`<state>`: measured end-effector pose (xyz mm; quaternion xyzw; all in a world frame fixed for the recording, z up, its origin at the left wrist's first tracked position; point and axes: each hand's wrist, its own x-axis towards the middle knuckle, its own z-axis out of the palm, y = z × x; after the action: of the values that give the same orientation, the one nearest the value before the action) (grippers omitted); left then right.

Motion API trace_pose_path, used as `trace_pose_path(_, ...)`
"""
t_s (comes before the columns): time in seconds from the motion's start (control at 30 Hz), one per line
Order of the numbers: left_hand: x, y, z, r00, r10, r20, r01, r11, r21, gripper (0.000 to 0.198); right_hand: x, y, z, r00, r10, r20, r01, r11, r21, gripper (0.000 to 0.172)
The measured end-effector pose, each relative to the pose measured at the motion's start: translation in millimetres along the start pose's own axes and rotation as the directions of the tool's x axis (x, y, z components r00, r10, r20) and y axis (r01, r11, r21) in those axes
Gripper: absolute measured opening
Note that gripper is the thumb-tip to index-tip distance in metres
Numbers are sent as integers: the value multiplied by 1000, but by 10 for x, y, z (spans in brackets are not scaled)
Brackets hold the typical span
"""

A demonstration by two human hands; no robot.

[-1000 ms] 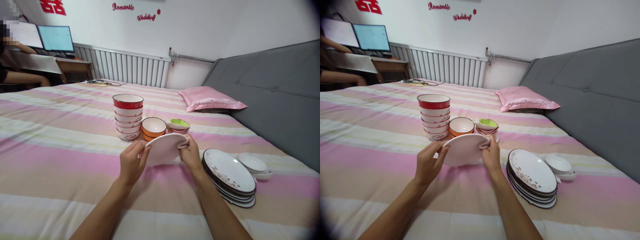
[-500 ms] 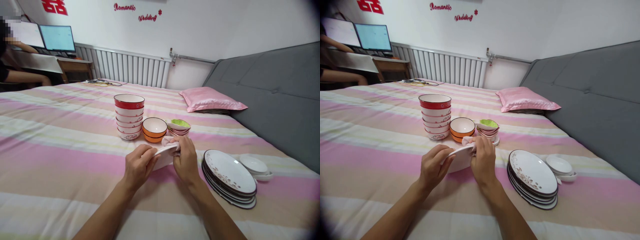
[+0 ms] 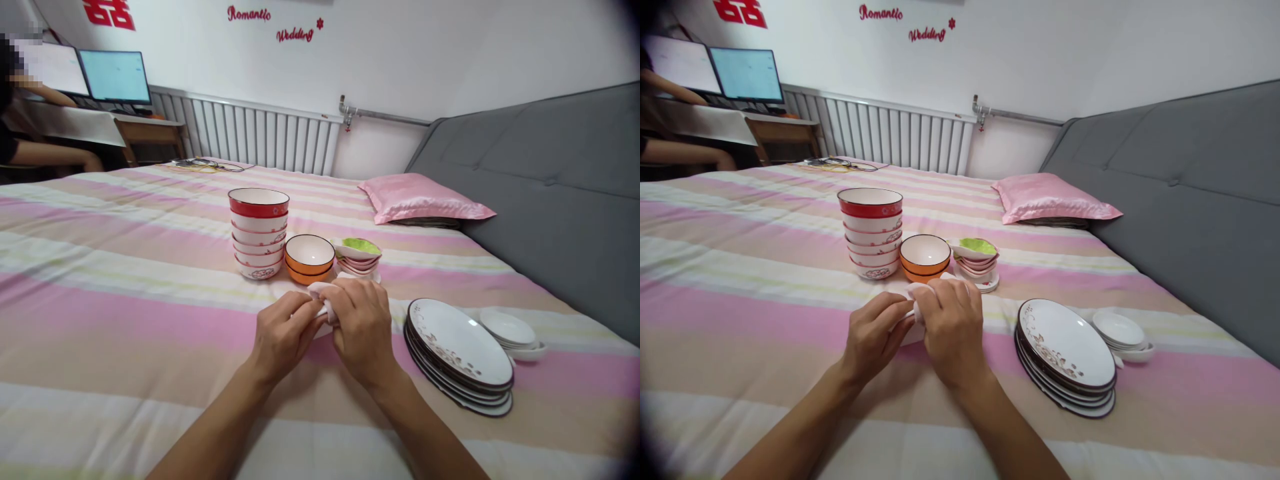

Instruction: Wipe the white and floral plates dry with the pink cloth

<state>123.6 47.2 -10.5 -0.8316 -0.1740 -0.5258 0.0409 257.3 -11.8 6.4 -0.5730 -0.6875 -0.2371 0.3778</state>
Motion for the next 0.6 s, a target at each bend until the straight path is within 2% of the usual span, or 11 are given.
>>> trace_pose_path(0.23,-34,-20,21,999,-33,16,33,999,-8,11,-18,61,58,997,69,-35,-66,996,60,25)
trace_pose_path(0.43,-50,-77,21,996,-81,33,82,996,-22,11,-22,226,130,969,242,-52,-224,946,234,29)
trace_pose_path(0.53,-50,-100,19,993,-120,16,120,993,-20,10,-37,380,211,920,389,35,-368,835,409,34)
trace_pose_path(0.6,-52,-115,23,989,-151,0,151,988,-11,9,-68,485,310,854,501,142,-492,686,535,33)
